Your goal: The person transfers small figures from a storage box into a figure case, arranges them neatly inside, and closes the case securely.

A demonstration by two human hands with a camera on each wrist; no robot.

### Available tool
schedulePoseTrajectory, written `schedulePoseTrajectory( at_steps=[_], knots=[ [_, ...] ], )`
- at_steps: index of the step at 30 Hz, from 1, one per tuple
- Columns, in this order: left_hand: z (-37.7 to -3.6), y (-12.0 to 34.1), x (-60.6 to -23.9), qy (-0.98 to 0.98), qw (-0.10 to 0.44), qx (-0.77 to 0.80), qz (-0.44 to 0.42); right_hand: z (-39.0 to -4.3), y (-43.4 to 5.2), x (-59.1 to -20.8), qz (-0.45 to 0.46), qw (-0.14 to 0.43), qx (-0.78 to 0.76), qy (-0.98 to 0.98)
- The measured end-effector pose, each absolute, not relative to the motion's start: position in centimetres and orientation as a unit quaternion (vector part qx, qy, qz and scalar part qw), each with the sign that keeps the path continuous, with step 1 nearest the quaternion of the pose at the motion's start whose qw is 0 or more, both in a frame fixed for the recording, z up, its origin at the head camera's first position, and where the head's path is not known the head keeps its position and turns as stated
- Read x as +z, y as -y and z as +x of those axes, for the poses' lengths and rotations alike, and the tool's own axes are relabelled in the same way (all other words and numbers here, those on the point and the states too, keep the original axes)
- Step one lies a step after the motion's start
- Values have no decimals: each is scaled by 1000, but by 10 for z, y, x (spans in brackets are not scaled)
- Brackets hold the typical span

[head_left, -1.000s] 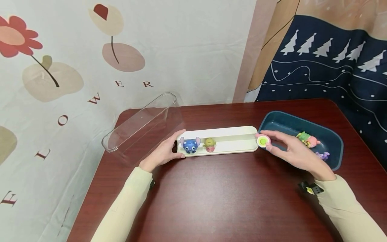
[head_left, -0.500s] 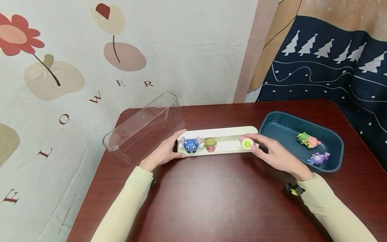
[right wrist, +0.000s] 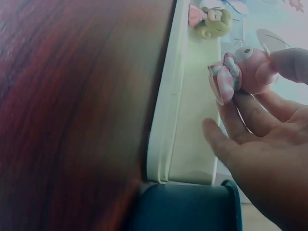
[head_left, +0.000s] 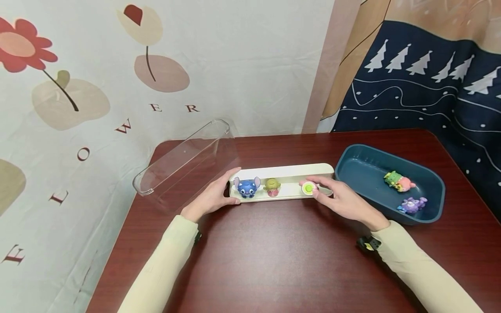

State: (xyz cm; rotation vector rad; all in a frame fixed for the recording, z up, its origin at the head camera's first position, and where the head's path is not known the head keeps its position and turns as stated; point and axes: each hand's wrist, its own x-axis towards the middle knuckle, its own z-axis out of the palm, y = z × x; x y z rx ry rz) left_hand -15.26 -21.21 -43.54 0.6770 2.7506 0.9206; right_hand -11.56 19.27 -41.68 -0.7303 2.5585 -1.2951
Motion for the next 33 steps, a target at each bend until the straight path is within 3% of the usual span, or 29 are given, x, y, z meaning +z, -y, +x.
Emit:
schedulePoseTrajectory(
  at_steps=[18, 33],
  knots=[
    [-153, 210, -433, -920, 83, 306, 229, -125, -189, -427, -236, 127, -449, -852],
    [-151, 211, -434, -920, 80, 308, 228, -125, -189, -429, -216, 70, -439, -869]
  ],
)
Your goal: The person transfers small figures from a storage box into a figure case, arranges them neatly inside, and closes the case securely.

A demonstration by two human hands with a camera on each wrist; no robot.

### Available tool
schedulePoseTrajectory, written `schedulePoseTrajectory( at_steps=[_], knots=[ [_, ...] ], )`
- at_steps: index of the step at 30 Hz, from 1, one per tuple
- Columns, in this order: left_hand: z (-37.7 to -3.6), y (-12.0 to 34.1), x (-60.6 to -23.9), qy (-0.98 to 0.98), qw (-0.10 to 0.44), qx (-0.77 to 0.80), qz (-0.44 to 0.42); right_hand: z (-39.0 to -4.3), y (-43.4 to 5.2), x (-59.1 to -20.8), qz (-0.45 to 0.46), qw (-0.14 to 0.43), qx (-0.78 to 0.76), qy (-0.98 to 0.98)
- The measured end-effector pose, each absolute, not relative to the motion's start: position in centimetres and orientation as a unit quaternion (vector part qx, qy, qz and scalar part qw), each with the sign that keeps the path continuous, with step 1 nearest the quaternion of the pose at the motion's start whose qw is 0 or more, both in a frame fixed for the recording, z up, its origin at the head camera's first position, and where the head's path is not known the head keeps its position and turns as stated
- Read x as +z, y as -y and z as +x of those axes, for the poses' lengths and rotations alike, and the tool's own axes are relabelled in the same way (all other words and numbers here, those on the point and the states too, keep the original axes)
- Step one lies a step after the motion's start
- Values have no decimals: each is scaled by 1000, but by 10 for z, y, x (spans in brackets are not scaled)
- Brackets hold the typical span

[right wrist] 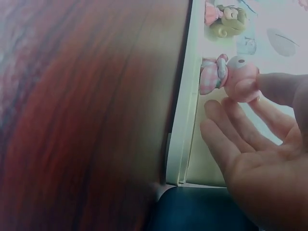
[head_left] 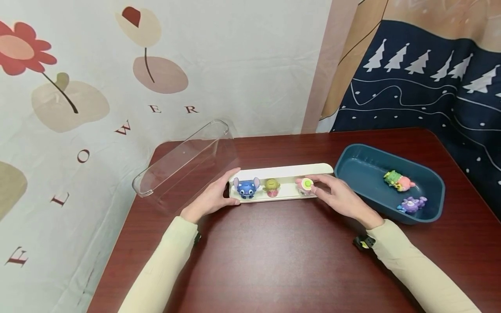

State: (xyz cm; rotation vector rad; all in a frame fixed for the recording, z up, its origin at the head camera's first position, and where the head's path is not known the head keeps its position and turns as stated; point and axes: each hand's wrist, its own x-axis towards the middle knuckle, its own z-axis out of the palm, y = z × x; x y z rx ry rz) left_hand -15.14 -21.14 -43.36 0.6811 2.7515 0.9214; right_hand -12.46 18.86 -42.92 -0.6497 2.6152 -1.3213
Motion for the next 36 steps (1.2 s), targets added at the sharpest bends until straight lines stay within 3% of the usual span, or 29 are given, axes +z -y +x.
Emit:
schedulePoseTrajectory(
  at_steps=[9, 19, 36],
  knots=[
    [-151, 211, -433, -919, 82, 310, 229, -120, -183, -427, -188, 48, -413, -890],
    [-151, 211, -433, -920, 82, 310, 225, -110, -173, -424, -203, -38, -358, -910],
    [-152, 212, -434, -921, 86, 309, 223, -115, -162, -425, -188, -93, -327, -921]
  ],
)
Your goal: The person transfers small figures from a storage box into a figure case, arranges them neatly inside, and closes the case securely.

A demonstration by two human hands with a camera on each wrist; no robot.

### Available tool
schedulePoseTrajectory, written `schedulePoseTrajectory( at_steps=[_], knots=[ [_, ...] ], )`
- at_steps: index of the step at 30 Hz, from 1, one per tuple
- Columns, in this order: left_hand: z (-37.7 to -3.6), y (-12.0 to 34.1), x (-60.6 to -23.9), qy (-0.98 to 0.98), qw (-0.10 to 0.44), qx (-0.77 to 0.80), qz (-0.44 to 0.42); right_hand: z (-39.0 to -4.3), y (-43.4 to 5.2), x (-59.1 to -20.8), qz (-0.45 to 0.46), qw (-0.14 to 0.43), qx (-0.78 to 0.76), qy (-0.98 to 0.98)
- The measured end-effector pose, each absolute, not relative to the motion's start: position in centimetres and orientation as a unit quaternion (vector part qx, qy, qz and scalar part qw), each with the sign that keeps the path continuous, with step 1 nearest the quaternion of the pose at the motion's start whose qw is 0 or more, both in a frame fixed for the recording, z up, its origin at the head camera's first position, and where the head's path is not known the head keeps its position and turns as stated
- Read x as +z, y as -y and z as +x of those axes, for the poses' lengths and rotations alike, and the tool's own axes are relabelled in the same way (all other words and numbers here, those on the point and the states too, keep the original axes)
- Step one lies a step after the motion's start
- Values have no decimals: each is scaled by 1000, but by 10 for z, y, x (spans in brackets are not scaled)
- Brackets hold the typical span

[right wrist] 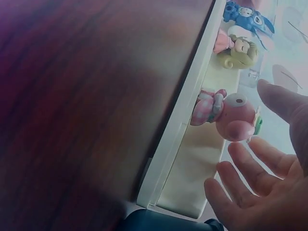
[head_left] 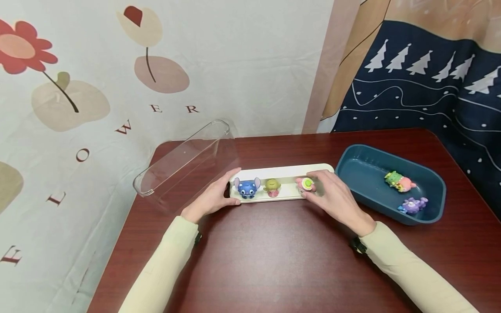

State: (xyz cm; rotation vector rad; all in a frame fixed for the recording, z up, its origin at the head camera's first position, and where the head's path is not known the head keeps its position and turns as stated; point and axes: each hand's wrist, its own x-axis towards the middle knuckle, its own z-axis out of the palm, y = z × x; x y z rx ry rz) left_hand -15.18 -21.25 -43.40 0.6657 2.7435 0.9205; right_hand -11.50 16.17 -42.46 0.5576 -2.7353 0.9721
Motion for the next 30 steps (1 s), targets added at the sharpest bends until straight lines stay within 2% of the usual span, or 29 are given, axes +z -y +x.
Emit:
schedulePoseTrajectory(
  at_steps=[12, 21, 30],
  knots=[
    [-153, 213, -435, -921, 86, 306, 226, -118, -156, -429, 208, 142, 283, 925],
    [-151, 212, -433, -920, 85, 311, 224, -120, -152, -422, 219, 130, 294, 921],
    [-151, 210, -432, -920, 90, 312, 220, -126, -144, -417, 256, 89, 312, 910]
  ],
)
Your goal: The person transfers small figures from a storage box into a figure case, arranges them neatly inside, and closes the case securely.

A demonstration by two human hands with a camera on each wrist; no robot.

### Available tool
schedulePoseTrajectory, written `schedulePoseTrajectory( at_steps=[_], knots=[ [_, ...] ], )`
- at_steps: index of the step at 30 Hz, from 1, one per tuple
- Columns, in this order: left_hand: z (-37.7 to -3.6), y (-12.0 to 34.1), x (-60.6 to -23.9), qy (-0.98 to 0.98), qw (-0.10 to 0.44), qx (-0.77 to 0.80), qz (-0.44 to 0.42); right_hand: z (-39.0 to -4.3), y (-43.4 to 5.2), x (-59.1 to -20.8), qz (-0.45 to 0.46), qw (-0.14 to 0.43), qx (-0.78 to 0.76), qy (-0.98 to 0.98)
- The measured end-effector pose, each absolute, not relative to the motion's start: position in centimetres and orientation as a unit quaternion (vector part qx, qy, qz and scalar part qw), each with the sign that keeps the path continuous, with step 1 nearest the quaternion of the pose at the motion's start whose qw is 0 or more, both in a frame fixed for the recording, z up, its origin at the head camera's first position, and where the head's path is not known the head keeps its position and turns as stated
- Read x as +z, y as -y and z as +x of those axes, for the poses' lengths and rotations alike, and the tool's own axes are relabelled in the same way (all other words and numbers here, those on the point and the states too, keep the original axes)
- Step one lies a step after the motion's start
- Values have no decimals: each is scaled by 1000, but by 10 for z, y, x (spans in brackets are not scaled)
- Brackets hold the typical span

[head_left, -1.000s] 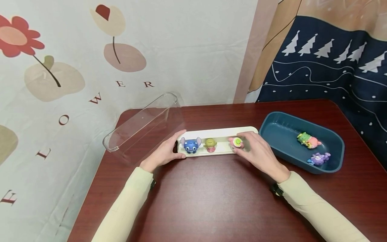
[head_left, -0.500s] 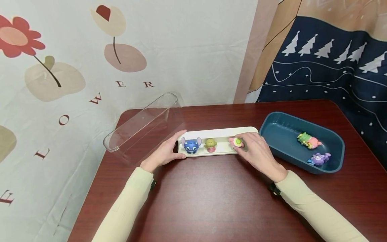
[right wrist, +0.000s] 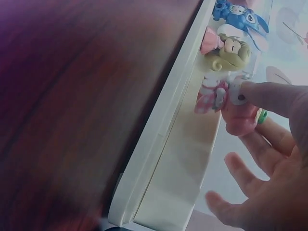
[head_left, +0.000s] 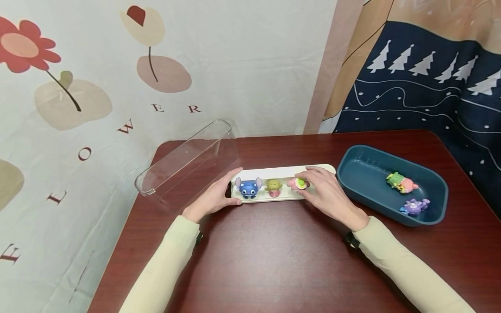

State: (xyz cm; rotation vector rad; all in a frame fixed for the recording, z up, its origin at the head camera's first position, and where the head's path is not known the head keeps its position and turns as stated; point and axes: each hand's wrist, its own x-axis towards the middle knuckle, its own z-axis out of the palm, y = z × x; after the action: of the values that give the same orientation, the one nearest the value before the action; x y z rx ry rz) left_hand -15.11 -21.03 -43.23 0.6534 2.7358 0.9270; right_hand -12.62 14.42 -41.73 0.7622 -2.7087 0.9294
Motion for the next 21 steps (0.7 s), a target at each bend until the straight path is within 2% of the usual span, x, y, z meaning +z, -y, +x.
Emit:
schedulePoseTrajectory(
  at_steps=[12, 21],
  knots=[
    [-151, 209, -431, -919, 91, 313, 221, -133, -139, -418, 294, 54, 326, 897],
    [-151, 210, -431, -919, 91, 316, 220, -135, -138, -419, 289, 35, 331, 897]
  ],
)
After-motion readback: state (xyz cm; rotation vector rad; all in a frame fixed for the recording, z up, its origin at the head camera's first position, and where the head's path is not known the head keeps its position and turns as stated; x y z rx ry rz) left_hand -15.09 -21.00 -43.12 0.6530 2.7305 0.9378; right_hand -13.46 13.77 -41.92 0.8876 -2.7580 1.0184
